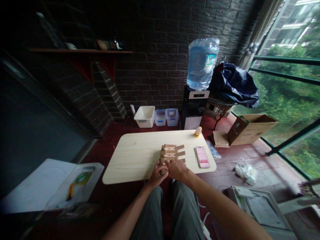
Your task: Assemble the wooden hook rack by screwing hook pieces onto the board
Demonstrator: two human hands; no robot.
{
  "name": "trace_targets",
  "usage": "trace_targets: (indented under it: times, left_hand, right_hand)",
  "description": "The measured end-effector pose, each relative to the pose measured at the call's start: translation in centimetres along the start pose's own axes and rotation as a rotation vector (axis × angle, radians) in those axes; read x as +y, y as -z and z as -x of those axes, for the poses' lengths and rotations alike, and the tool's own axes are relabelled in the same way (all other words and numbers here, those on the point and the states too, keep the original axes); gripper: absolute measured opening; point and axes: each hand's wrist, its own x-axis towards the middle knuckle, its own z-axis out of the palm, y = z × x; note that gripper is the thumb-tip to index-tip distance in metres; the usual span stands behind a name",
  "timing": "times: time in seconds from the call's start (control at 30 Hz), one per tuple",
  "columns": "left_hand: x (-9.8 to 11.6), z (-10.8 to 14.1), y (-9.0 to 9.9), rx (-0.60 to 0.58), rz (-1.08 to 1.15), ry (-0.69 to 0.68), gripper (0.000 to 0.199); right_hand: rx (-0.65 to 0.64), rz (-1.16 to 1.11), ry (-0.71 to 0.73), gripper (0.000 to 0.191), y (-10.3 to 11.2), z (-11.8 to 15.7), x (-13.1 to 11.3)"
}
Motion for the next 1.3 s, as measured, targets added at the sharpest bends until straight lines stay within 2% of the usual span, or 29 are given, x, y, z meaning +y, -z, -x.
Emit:
trace_targets:
  times: [0.23,0.4,0.53,0.67,0.83,1.03,1.3]
  left_hand:
    - [0.1,-0.4,0.7,-0.016,0.019,-0.016,0.014]
    - [-0.6,0.6,0.0,0.01,-0.022,0.036,0.023]
    - [-0.5,0.9,-0.4,-0.008,-0.002,0.02,0.02]
    - [0.6,0.5,-0.3,0.0,0.011,0.021,0.019]
    - [1.1,0.2,-0.3,-0.02,-0.024,0.043,0.017]
    - [0.9,0.3,-0.3,0.0,-0.037,0.051,0.018]
    - [-0.3,0.4,-0.6,0.044,-0.046,0.054,0.02]
  right_hand:
    - [0.097,-0.238,-0.031,0.021,-2.1,0.4,1.1]
    - [0.301,-0.486,-0.053,0.019,-5.6,1.2,1.2]
    - [0.453,-0.625,0.006,0.018,-8.4,2.1,1.0]
    - [0.531,-0.705,-0.015,0.018,-9.6,2.6,0.9]
    - [0.464,-0.668,-0.114,0.022,-9.1,2.8,0.8]
    - [0.338,-0.417,-0.178,0.034,-7.8,3.0,0.1]
    - [0.064,-0.148,-0.152,0.018,-4.0,1.7,-0.1]
